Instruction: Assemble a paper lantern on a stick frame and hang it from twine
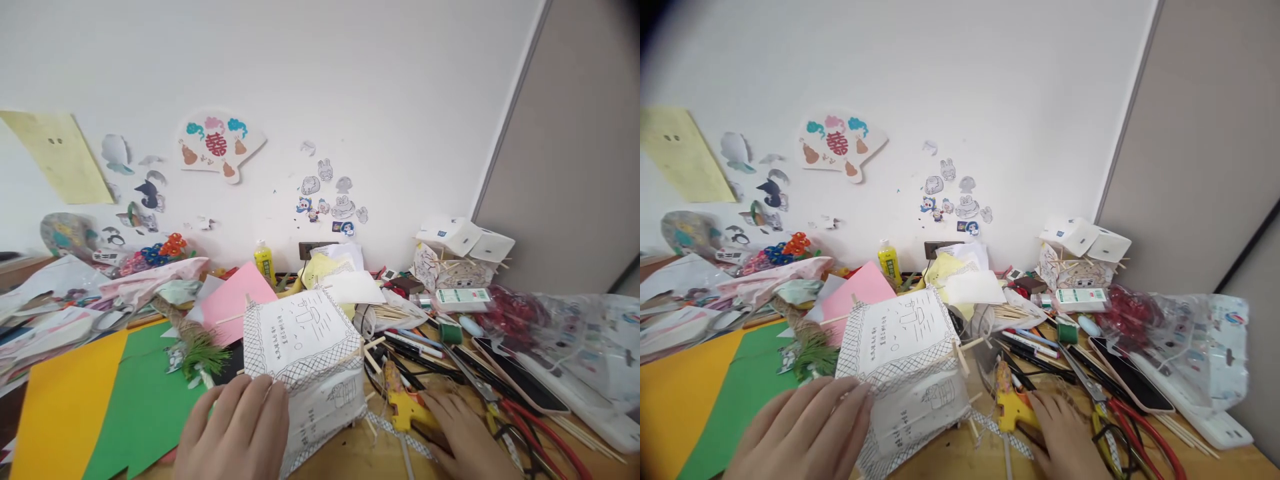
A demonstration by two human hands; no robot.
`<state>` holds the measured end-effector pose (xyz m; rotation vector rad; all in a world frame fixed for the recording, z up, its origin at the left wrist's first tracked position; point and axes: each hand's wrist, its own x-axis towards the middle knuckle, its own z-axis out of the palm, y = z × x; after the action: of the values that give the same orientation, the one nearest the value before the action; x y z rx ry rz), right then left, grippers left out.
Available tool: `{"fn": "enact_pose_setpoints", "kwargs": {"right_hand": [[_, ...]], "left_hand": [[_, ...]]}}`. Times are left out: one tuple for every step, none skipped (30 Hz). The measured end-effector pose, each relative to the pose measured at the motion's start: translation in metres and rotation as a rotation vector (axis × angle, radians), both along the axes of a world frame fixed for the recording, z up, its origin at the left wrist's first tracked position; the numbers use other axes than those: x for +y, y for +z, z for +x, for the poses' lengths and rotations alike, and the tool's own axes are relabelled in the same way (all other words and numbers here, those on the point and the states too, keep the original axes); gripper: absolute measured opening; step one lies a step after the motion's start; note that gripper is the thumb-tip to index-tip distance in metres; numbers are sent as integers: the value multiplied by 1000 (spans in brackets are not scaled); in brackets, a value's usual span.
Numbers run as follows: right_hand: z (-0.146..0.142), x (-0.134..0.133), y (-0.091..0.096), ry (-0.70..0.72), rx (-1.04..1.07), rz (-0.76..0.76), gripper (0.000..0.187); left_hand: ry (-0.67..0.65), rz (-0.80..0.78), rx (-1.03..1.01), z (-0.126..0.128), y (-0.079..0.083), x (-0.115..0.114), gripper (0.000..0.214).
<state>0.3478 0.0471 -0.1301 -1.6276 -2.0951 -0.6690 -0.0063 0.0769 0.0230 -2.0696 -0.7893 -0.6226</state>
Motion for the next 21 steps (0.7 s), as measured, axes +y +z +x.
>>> {"fn": "enact_pose_setpoints", "kwargs": {"right_hand": [[2,1,-15,-32,-1,-23,45],[3,3,-25,-63,0,-44,46],[2,4,-33,-97,5,-58,47],[-1,5,-37,-130,8,-67,47],[-4,6,-39,-161,10,-78,48],[-8,6,-39,-192,9,-88,50],[-12,6,-38,-220,6,-96,52],[-15,6,-37,-240,-2,-98,53],[-16,5,-37,-250,-12,-94,54],[-17,5,-36,-247,-23,-82,54],[-17,5,-37,-235,-35,-61,54],[-16,6,-37,-218,-46,-38,54],[-15,7,-38,-190,-59,-19,54],[-13,8,-38,-165,-70,-4,54],[-12,9,-37,-145,-74,10,54],[-11,10,-35,-130,-70,16,52],[-10,10,-32,-116,-59,22,48],[-8,11,-28,-103,-40,32,42],[-6,11,-23,-94,-16,46,37],[-2,10,-17,-89,11,62,32],[2,10,-11,-81,37,76,28]], "left_hand": [[18,-54,-11,2,2,0,18],[37,-106,-29,4,5,-2,18],[56,-150,-58,7,9,-4,19],[76,-188,-86,11,13,-6,20],[93,-220,-106,14,17,-8,22],[107,-252,-117,16,22,-9,24],[116,-283,-123,18,27,-10,25],[122,-310,-132,19,32,-10,25],[125,-337,-142,19,37,-10,22],[124,-366,-150,17,41,-8,17],[120,-394,-159,15,44,-7,10],[117,-426,-160,12,47,-6,4],[114,-454,-158,9,48,-5,12],[107,-481,-151,4,48,-4,22],[94,-494,-153,-1,47,-5,31],[71,-498,-160,-6,45,-6,39],[40,-501,-169,-11,41,-8,47],[8,-509,-180,-15,36,-10,53],[-21,-519,-194,-20,31,-12,57],[-42,-530,-206,-23,25,-14,58],[-50,-536,-220,-26,18,-15,54]]}}
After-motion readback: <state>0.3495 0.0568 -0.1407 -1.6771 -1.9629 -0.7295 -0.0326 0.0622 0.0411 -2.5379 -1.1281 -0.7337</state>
